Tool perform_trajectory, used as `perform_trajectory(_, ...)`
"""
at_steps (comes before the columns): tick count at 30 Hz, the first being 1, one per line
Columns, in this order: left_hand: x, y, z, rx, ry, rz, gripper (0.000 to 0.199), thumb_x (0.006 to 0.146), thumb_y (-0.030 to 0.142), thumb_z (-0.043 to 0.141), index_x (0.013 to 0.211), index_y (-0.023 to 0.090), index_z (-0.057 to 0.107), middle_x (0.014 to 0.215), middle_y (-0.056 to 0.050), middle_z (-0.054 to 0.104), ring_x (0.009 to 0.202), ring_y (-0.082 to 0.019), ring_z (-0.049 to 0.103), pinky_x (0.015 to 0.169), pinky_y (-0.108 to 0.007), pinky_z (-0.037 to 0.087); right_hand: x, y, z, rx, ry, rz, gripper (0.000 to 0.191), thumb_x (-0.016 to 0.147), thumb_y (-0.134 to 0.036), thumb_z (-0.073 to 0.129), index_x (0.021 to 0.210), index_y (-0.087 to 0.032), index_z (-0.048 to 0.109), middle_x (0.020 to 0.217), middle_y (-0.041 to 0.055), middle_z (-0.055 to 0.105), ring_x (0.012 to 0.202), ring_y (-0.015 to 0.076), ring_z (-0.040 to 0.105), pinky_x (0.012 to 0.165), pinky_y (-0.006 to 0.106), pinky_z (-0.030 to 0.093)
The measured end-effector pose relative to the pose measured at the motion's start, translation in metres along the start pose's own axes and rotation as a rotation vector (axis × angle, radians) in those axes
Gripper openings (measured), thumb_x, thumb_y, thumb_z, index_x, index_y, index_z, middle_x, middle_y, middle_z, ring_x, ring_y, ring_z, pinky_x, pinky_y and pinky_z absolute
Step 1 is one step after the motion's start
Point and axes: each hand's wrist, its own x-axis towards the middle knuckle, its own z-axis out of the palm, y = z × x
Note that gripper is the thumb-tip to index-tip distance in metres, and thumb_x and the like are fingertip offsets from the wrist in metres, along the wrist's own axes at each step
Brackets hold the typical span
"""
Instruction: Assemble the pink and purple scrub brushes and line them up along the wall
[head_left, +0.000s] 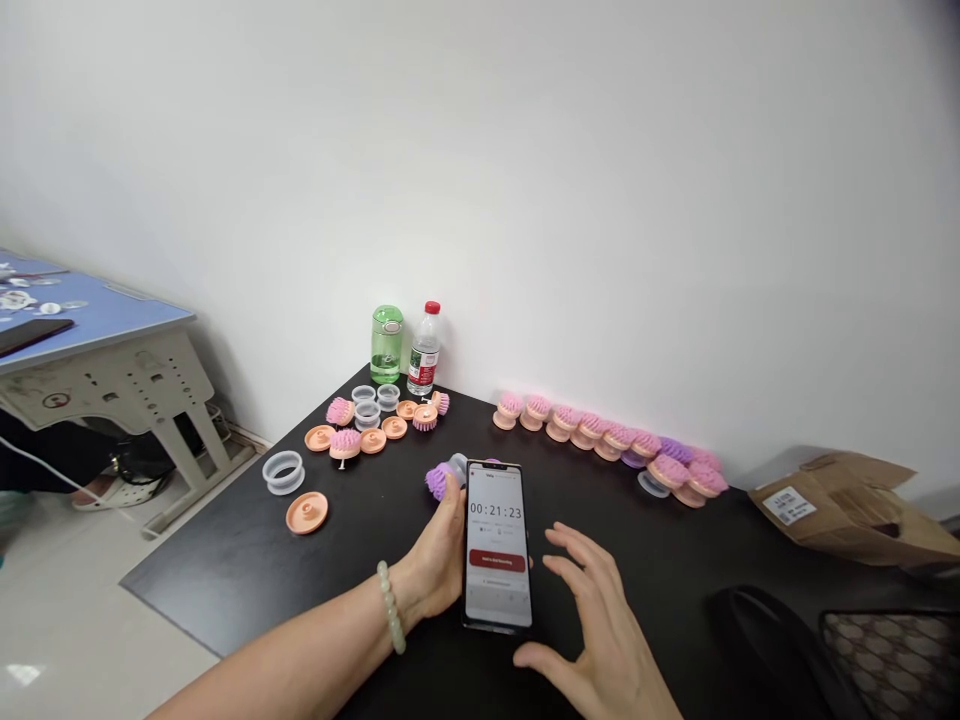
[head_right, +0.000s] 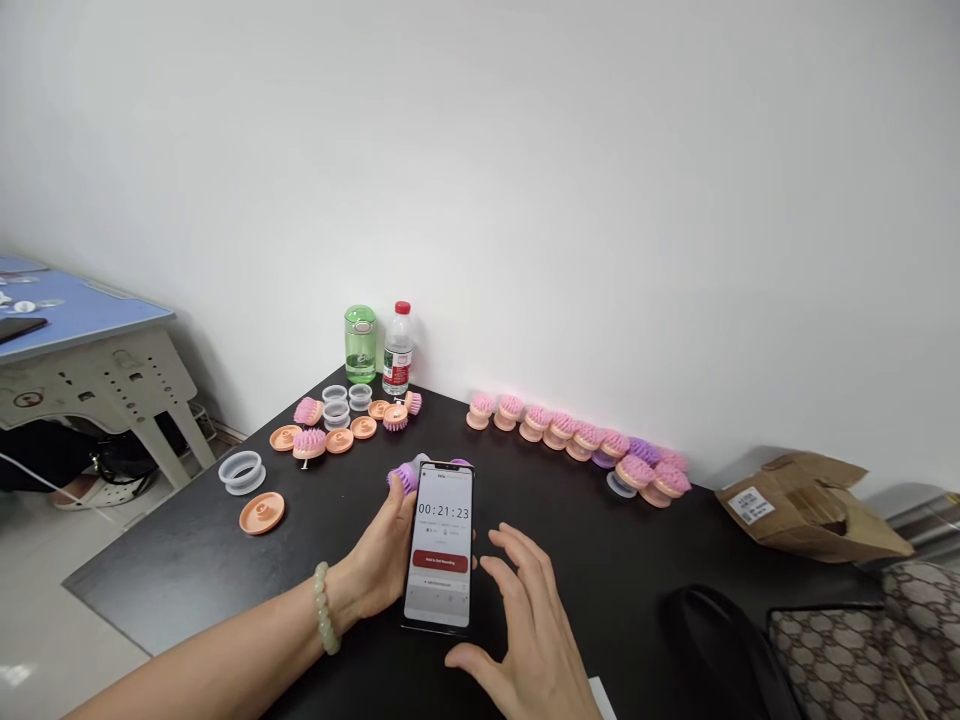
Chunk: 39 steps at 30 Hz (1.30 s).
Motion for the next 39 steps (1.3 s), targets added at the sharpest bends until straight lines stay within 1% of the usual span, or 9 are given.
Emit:
perform_trajectory(4,0.001,0.0,-0.001,0.023,0.016,0.037,0.07,0.091,0.075,0.034,0.111,0.017,0.068,0.098,-0.011,0.072,0.096,-0.028,0.066,0.094,-0.047,0.049,-0.005,0.002,0.003,-0.004,-0.11,-0.008,0.058,0.082,-0.043,0.078,0.129,-0.021,0.052,0.14,0.0145,0.053,0.134,0.0376,0.049,0.098,0.049,0.056)
perform_trajectory(10,0.0,0.0,-0.002,0.017,-0.001,0.041,0.071,0.086,0.079,0.041,0.114,0.019,0.068,0.103,-0.011,0.071,0.104,-0.032,0.064,0.096,-0.049,0.047,-0.005,0.005,0.002,0.042,-0.083,0.007,0.05,0.084,-0.04,0.076,0.125,-0.023,0.055,0.137,0.0131,0.057,0.133,0.0365,0.051,0.098,0.047,0.057)
perform_trajectory(13,0.0,0.0,-0.002,0.014,-0.023,0.018,0.073,0.086,0.08,0.039,0.117,0.019,0.066,0.108,-0.013,0.07,0.107,-0.034,0.063,0.097,-0.053,0.047,-0.007,0.009,0.006,0.122,-0.053,0.155,0.059,0.077,-0.046,0.081,0.125,-0.023,0.054,0.132,0.0138,0.06,0.122,0.0364,0.061,0.091,0.047,0.061)
perform_trajectory(16,0.002,-0.002,-0.004,0.024,-0.027,0.005,0.073,0.087,0.078,0.039,0.126,0.021,0.062,0.118,-0.013,0.068,0.114,-0.035,0.061,0.103,-0.054,0.043,-0.011,0.01,0.019,0.249,0.024,0.364,0.07,0.079,-0.043,0.078,0.137,-0.023,0.043,0.128,0.0154,0.061,0.105,0.0319,0.071,0.078,0.043,0.065)
perform_trajectory(21,0.003,-0.008,-0.007,0.036,-0.105,0.024,0.07,0.09,0.075,0.038,0.131,0.023,0.059,0.126,-0.011,0.067,0.127,-0.033,0.054,0.112,-0.05,0.035,-0.013,-0.013,0.048,0.249,0.061,0.51,0.098,0.072,-0.024,0.08,0.152,-0.024,0.024,0.14,0.0185,0.051,0.117,0.0357,0.064,0.086,0.049,0.061)
perform_trajectory(27,0.001,-0.012,-0.005,0.02,-0.248,0.035,0.069,0.091,0.074,0.038,0.129,0.021,0.061,0.127,-0.013,0.066,0.131,-0.033,0.052,0.117,-0.05,0.028,-0.003,-0.036,0.057,0.042,0.036,0.442,0.104,0.075,-0.019,0.073,0.158,-0.024,0.012,0.15,0.0195,0.04,0.135,0.0425,0.045,0.098,0.059,0.052)
perform_trajectory(32,0.001,-0.012,-0.003,0.054,-0.276,0.081,0.067,0.088,0.07,0.051,0.128,0.017,0.062,0.138,-0.018,0.059,0.14,-0.034,0.042,0.12,-0.052,0.022,-0.003,-0.023,0.058,-0.039,0.099,0.447,0.097,0.075,-0.017,0.065,0.157,-0.022,0.014,0.143,0.0178,0.046,0.128,0.0413,0.048,0.097,0.058,0.05)
perform_trajectory(35,0.002,-0.013,-0.008,0.11,-0.298,0.032,0.077,0.088,0.067,0.056,0.144,0.015,0.049,0.149,-0.021,0.049,0.146,-0.034,0.035,0.122,-0.05,0.018,-0.007,-0.004,0.055,-0.079,0.125,0.511,0.092,0.074,-0.021,0.066,0.154,-0.021,0.02,0.134,0.0168,0.053,0.121,0.0401,0.053,0.095,0.056,0.05)
perform_trajectory(39,0.005,-0.018,-0.017,0.164,-0.225,-0.036,0.108,0.085,0.065,0.063,0.16,0.012,0.008,0.159,-0.027,0.031,0.149,-0.034,0.029,0.122,-0.048,0.017,-0.007,0.031,0.04,-0.177,0.033,0.717,0.086,0.073,-0.027,0.066,0.149,-0.013,0.026,0.118,0.0163,0.061,0.113,0.0373,0.06,0.096,0.05,0.049)
